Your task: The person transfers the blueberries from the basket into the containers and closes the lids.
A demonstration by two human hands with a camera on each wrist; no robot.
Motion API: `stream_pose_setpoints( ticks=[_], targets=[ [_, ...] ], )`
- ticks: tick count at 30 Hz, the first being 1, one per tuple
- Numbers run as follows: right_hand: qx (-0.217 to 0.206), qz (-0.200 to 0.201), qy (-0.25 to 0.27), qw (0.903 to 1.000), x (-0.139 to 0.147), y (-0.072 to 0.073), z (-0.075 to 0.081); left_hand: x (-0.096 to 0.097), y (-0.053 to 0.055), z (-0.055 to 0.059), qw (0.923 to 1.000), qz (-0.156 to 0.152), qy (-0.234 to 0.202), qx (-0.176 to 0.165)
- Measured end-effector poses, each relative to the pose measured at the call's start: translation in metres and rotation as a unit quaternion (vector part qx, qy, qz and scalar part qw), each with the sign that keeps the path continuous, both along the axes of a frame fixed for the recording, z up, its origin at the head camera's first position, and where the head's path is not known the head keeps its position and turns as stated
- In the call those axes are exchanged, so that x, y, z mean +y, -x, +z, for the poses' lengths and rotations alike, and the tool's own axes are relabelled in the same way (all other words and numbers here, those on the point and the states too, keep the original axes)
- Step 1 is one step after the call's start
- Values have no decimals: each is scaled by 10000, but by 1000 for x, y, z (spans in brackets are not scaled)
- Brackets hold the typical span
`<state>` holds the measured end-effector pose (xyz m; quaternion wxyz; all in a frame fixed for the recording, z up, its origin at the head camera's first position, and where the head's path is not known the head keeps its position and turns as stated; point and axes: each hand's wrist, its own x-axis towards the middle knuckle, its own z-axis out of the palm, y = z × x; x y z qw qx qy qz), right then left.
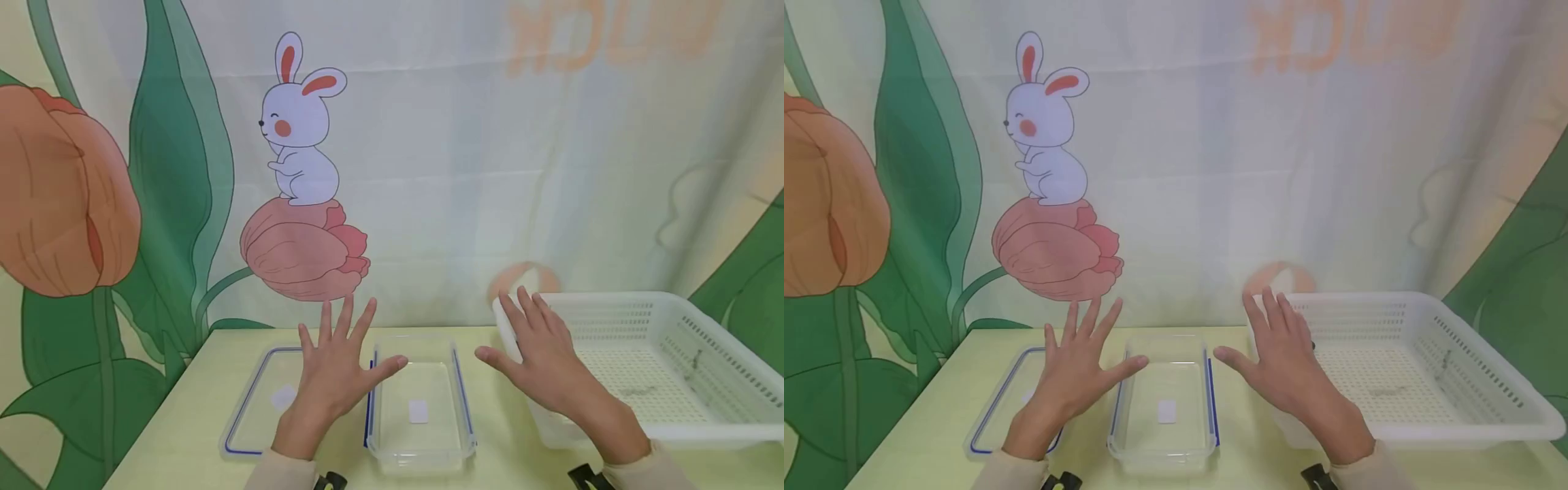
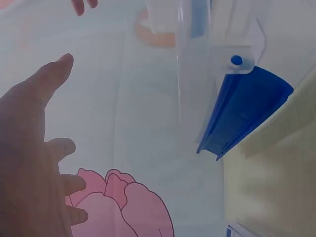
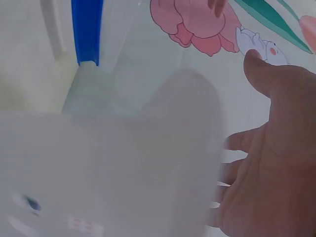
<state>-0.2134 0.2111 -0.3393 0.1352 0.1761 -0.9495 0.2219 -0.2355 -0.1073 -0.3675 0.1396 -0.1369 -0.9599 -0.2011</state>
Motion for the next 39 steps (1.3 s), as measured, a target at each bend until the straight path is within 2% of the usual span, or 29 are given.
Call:
stream_pose_setpoints(
  ticks=[3,6,9,13,15,19,22,28,34,37,39],
  targets=[
    [-45,162,4,9999,6,-1,14,-4,2,0,9991,-104,-379,-125],
    [-72,320,16,9995,14,0,28,-9,5,1,9941,-318,-1013,-236],
    [-185,554,126,9982,23,2,42,-14,7,0,9829,-496,-1737,-364],
    [-478,845,235,9950,35,6,61,-19,10,-3,9680,-465,-2414,-508],
    [-659,858,219,9939,41,10,69,-20,11,-5,9617,-390,-2657,-549],
    [-907,782,243,9925,53,22,78,-22,14,-10,9445,-337,-3200,-669],
    [-992,774,365,9914,64,34,78,-22,15,-13,9356,-293,-3442,-733],
    [-1064,678,517,9907,85,50,69,-21,19,-22,9306,-51,-3570,-810],
    [-1008,787,602,9900,99,61,58,-23,26,-33,9157,64,-3905,-941],
    [-944,833,628,9901,105,66,52,-22,29,-38,9136,149,-3932,-1029],
    [-866,840,637,9906,110,69,49,-20,29,-41,9150,179,-3885,-1078]
  ],
)
